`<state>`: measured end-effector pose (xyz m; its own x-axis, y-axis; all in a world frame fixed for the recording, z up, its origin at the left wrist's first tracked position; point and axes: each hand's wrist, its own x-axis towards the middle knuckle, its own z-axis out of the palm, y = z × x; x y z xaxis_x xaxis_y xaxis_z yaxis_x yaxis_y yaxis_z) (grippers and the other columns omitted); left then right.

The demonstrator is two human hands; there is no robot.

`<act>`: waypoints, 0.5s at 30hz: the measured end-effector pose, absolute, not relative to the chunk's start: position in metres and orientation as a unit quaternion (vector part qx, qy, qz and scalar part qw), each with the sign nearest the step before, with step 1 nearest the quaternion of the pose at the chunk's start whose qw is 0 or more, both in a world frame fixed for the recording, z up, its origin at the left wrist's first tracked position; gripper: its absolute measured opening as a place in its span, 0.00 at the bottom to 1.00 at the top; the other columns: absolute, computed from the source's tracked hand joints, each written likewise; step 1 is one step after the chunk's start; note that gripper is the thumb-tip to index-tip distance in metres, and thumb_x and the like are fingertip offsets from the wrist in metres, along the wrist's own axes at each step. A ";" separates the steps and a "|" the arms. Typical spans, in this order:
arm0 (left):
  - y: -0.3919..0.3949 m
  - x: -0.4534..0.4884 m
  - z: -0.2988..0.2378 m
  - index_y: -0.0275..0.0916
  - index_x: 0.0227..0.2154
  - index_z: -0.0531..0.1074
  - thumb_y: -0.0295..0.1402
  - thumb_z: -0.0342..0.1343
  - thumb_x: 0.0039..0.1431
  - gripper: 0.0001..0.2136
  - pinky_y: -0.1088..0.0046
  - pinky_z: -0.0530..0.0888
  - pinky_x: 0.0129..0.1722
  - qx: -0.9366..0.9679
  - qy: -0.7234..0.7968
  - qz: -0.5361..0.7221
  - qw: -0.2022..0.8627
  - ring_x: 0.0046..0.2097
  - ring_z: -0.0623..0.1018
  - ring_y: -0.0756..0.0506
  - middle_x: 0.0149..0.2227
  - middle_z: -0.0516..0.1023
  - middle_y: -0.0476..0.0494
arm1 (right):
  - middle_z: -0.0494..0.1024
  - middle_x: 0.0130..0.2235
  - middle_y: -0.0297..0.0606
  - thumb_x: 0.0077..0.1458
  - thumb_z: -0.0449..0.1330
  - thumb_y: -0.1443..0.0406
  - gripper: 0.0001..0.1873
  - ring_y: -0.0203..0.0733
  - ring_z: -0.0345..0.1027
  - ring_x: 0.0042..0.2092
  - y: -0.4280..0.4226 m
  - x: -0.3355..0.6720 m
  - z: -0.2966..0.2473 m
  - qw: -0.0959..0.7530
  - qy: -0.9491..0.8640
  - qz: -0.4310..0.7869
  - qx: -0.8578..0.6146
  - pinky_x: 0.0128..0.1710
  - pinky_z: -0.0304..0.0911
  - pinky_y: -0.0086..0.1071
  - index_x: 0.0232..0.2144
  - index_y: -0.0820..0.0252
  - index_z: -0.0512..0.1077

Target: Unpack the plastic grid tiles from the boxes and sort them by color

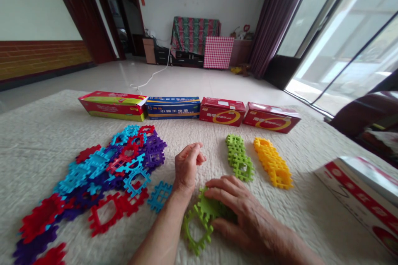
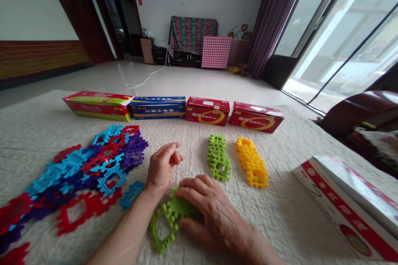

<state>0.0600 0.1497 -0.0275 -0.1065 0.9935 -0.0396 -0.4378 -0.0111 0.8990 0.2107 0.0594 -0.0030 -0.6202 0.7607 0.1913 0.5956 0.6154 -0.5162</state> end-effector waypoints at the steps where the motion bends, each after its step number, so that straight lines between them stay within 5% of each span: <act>1: 0.150 0.060 -0.028 0.36 0.30 0.77 0.43 0.60 0.49 0.14 0.74 0.67 0.31 0.343 0.406 0.623 0.574 0.25 0.70 0.51 0.16 0.67 0.54 | 0.70 0.55 0.36 0.57 0.60 0.61 0.23 0.44 0.62 0.53 0.060 0.211 -0.004 0.196 -0.877 0.196 -0.392 0.55 0.59 0.42 0.55 0.49 0.64; 8: 0.151 0.060 -0.028 0.36 0.30 0.77 0.43 0.60 0.48 0.14 0.75 0.67 0.30 0.345 0.408 0.622 0.573 0.24 0.70 0.51 0.16 0.67 0.54 | 0.69 0.57 0.40 0.57 0.61 0.61 0.25 0.45 0.63 0.55 0.059 0.214 -0.014 0.215 -0.878 0.153 -0.399 0.56 0.60 0.44 0.56 0.52 0.61; 15: 0.150 0.060 -0.026 0.36 0.31 0.77 0.44 0.61 0.45 0.15 0.74 0.67 0.29 0.338 0.417 0.616 0.576 0.25 0.71 0.50 0.16 0.67 0.54 | 0.66 0.56 0.46 0.54 0.57 0.71 0.26 0.47 0.62 0.57 0.063 0.237 -0.019 0.373 -0.808 0.022 -0.456 0.53 0.63 0.44 0.55 0.56 0.60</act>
